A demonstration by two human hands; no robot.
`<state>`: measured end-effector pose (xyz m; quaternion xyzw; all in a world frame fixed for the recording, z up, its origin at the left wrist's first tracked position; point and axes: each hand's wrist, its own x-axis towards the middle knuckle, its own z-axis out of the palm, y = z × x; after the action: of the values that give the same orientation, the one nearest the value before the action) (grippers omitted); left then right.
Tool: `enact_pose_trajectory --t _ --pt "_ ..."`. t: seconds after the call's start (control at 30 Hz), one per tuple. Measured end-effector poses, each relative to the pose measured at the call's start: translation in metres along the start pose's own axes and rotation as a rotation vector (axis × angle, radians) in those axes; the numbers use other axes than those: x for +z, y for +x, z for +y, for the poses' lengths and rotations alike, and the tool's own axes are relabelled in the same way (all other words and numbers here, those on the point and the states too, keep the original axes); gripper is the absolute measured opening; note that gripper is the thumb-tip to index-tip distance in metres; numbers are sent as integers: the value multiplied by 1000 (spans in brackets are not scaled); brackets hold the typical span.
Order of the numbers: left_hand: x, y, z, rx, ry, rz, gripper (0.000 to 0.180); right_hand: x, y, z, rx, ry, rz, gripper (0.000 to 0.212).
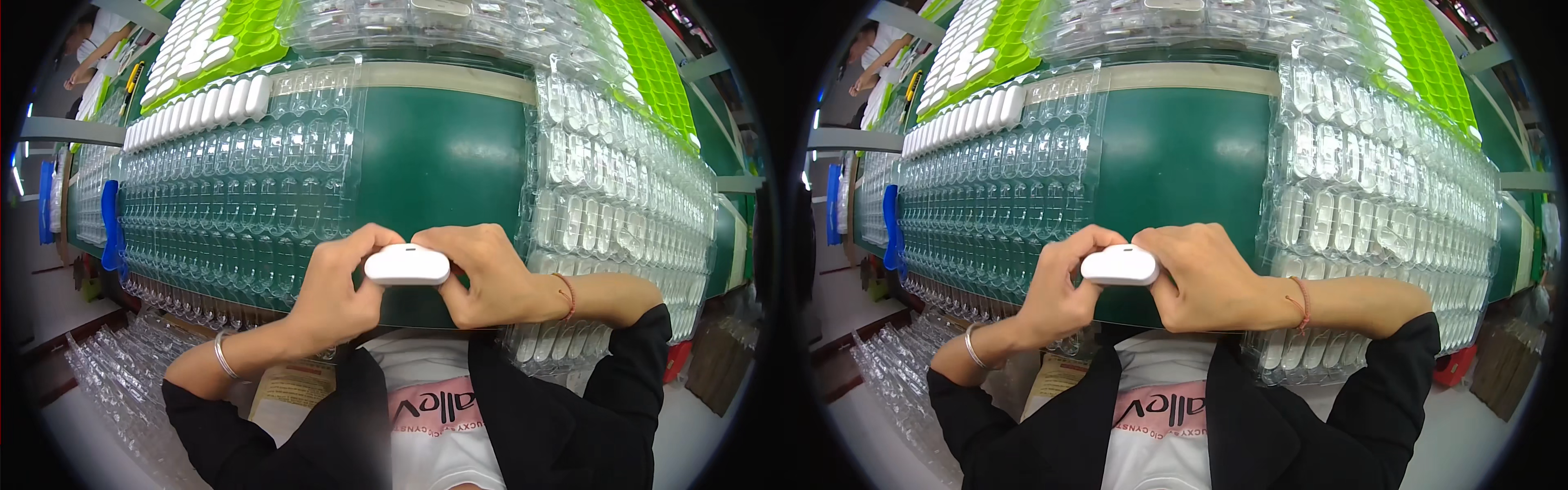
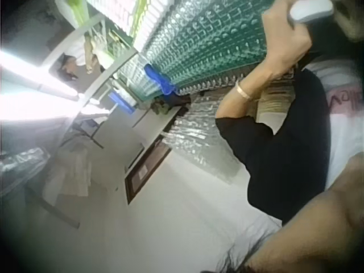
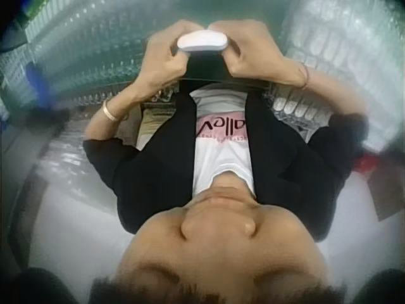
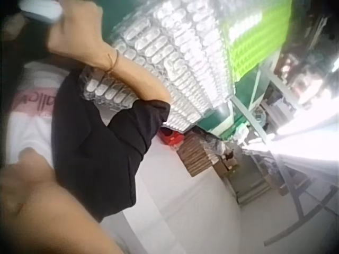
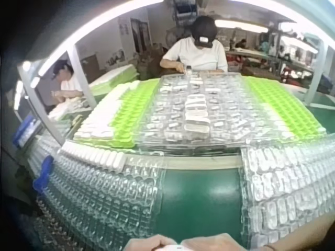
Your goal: The person repeatedly opens white charging cases, places small white earbuds inside, and closes the cases. The person then places the closed cases into clear plastic packaging trays on a green workbench. The process is repeated multiple times with a focus on the hands and the items being handled.
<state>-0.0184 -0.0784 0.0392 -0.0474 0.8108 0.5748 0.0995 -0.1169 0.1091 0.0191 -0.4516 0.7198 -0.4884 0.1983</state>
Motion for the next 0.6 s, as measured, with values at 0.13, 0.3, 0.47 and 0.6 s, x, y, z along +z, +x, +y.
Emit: enact_pose_trajectory --t 0.13,0.3,0.47,0.6 --pt "-12 18 -7 -242 -352 -105 13 -14 12 4 191 153 -103 13" --pt "-39 24 6 -388 -610 -194 36 -28 22 4 206 392 -160 34" --pt "-36 10 6 -326 -606 -208 44 -24 18 5 191 457 -162 27" --pt "-28 4 10 -206 -690 -13 47 -24 16 4 232 476 -163 27"
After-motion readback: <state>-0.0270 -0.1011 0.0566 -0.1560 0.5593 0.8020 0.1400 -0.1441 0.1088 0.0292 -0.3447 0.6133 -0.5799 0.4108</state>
